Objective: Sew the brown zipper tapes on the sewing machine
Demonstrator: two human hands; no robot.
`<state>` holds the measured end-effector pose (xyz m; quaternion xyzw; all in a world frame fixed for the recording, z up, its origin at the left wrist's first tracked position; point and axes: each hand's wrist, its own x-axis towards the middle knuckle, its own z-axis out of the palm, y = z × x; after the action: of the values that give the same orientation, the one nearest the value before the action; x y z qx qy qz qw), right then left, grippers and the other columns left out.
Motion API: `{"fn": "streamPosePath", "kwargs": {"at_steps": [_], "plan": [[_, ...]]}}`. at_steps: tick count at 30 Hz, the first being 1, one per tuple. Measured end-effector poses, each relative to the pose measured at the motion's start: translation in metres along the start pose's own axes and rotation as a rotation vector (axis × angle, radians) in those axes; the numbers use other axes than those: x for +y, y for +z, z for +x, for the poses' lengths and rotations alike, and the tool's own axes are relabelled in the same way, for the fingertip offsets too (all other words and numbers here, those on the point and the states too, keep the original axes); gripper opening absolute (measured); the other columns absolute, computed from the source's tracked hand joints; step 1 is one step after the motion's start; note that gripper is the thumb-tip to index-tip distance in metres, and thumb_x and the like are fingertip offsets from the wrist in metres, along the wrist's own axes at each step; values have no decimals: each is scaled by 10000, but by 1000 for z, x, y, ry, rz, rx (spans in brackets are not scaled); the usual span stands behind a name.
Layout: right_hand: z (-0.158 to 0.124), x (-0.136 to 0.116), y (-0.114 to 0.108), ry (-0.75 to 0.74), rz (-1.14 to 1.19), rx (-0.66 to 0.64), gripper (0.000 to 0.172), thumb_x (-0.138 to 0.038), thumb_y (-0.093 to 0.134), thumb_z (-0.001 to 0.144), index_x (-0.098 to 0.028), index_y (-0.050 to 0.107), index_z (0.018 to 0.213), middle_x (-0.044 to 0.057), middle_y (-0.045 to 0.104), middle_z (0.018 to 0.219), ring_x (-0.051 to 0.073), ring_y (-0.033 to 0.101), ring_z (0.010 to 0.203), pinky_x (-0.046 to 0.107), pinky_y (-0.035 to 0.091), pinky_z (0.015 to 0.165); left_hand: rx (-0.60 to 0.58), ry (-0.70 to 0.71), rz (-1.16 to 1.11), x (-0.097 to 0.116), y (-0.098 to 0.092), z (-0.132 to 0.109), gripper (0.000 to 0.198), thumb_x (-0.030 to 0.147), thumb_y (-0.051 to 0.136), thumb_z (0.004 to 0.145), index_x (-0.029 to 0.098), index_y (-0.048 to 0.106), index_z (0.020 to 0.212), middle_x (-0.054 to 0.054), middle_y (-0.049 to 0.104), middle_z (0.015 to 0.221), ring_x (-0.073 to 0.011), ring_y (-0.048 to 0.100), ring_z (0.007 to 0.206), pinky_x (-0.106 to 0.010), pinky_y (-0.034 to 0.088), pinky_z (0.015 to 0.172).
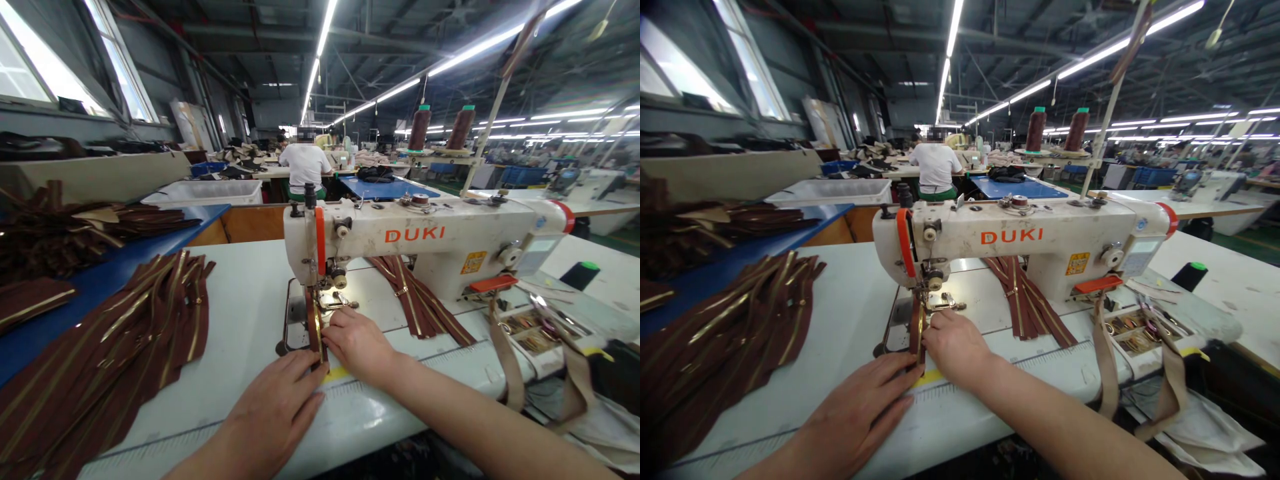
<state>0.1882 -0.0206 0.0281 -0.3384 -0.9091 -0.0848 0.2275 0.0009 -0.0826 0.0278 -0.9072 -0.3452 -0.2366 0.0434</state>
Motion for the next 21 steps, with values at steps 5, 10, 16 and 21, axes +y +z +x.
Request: {"fn": "streamPosePath", "kwargs": {"at_steps": [5, 10, 16, 21], "plan": [[-1, -3, -3, -9, 15, -10, 227, -190, 549, 888, -165, 622, 675, 33, 587, 707, 180, 504, 749, 288, 402, 674, 27, 22, 44, -1, 0, -2, 280, 219, 449, 894, 207, 601, 1129, -65, 640, 1125, -215, 602, 1017, -356, 521, 897], [-2, -6, -4, 20, 26, -25, 180, -180, 584, 865, -168, 626, 691, 22, 597, 724, 179, 504, 764, 294, 393, 685, 52, 73, 86, -7, 5, -6, 295, 207, 486, 866, 209, 585, 1144, -61, 636, 1134, -214, 602, 1007, -341, 520, 897], [-3, -3, 0, 6, 26, -17, 162, -174, 575, 870, -175, 618, 714, 21, 589, 743, 182, 492, 786, 297, 380, 695, 59, 77, 86, -9, 7, -6, 310, 210, 493, 850, 209, 579, 1148, -61, 646, 1110, -216, 606, 989, -334, 527, 880], [3, 2, 2, 11, -3, -39, 162, -173, 568, 874, -173, 621, 721, 24, 592, 744, 189, 495, 798, 305, 378, 714, -9, 13, 87, -9, 0, 4, 288, 208, 513, 850, 203, 594, 1126, -64, 654, 1107, -221, 618, 991, -360, 537, 873]]}}
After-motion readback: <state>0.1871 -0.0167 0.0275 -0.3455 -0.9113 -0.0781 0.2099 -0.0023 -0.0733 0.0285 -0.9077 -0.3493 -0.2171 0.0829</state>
